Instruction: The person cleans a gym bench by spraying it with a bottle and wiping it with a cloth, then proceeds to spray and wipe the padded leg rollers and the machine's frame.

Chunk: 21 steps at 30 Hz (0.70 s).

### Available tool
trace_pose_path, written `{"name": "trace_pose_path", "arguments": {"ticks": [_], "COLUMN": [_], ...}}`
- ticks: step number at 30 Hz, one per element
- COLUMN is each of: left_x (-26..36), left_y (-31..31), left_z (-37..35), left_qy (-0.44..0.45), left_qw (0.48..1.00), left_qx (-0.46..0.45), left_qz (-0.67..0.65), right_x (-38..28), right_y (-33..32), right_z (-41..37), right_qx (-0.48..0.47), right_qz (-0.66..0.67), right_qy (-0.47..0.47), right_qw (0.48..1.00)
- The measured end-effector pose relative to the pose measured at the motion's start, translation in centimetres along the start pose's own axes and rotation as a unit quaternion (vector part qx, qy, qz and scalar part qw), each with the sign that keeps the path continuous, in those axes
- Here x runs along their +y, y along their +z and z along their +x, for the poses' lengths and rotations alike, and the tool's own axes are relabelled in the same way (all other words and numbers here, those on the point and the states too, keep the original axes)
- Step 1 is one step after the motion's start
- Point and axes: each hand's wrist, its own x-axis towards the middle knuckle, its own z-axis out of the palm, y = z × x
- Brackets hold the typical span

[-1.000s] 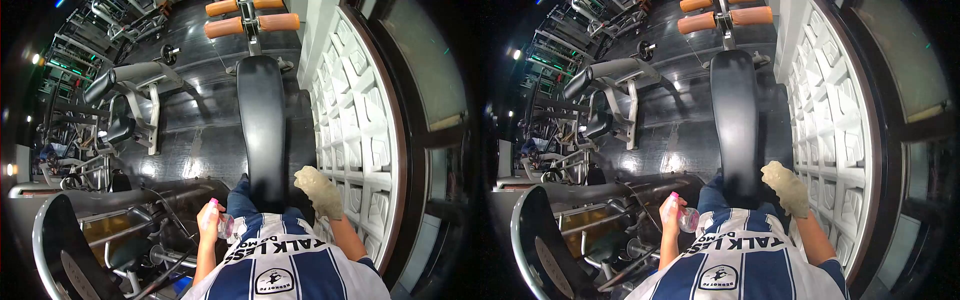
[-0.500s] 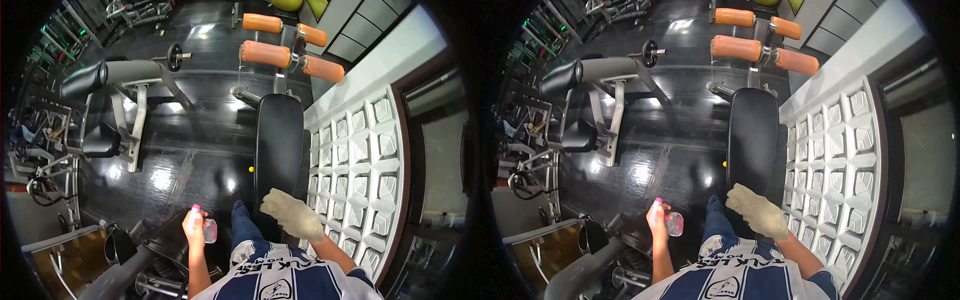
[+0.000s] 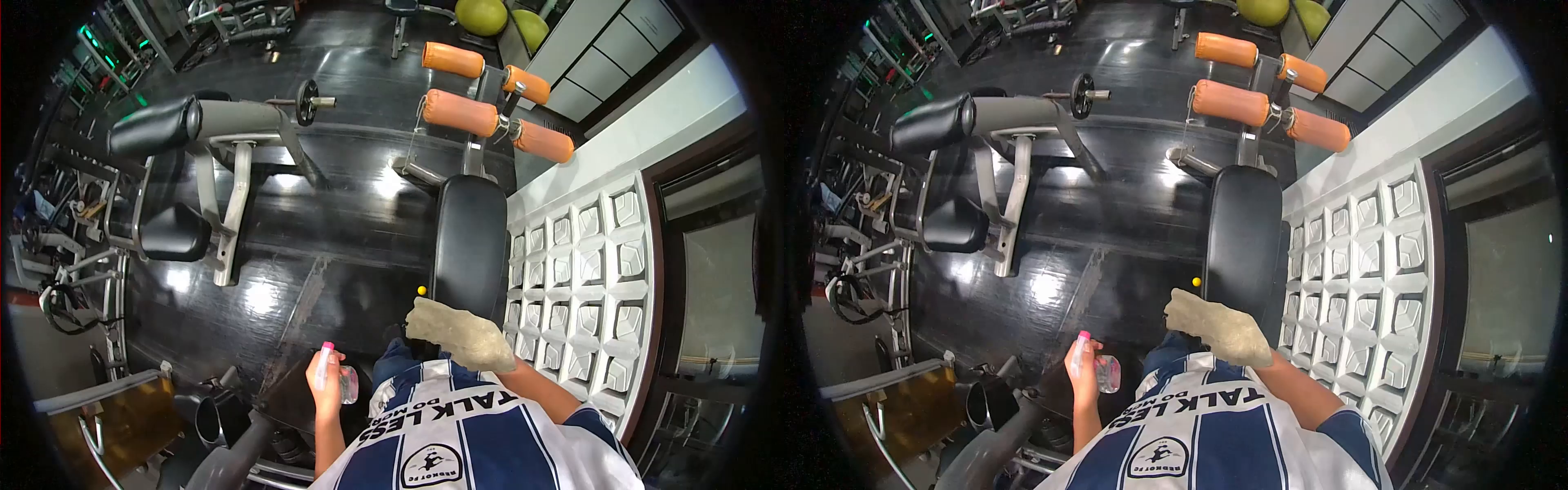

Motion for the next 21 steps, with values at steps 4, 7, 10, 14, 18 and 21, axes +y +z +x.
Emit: {"name": "trace_pose_path", "arguments": {"ticks": [4, 7, 10, 14, 18, 21], "left_x": [1.8, 2.4, 2.5, 3.6, 5.3, 5.9], "left_y": [0.8, 0.8, 0.8, 2.2, 2.9, 3.4], "left_z": [0.6, 1.7, 3.2, 4.9, 5.6, 5.7], "left_qy": [0.008, 0.020, 0.049, 0.072, 0.080, 0.070], "left_qw": [1.000, 0.999, 0.997, 0.992, 0.984, 0.986], "left_qx": [0.004, -0.017, -0.045, -0.082, -0.125, -0.131], "left_qz": [-0.006, 0.019, 0.047, 0.061, 0.101, 0.073], "right_x": [-5.6, -5.6, -5.7, -5.1, -1.9, -3.2], "right_y": [-1.0, -1.4, -2.1, -2.6, -1.8, -1.8], "right_z": [1.4, 2.2, 3.2, 2.4, 2.1, 2.6], "right_qx": [-0.040, -0.053, -0.093, 0.019, 0.128, 0.168], "right_qz": [-0.156, -0.204, -0.230, 0.144, 0.100, 0.146], "right_qy": [0.052, 0.005, 0.011, -0.017, -0.068, -0.052], "right_qw": [0.986, 0.977, 0.969, 0.989, 0.984, 0.973]}}
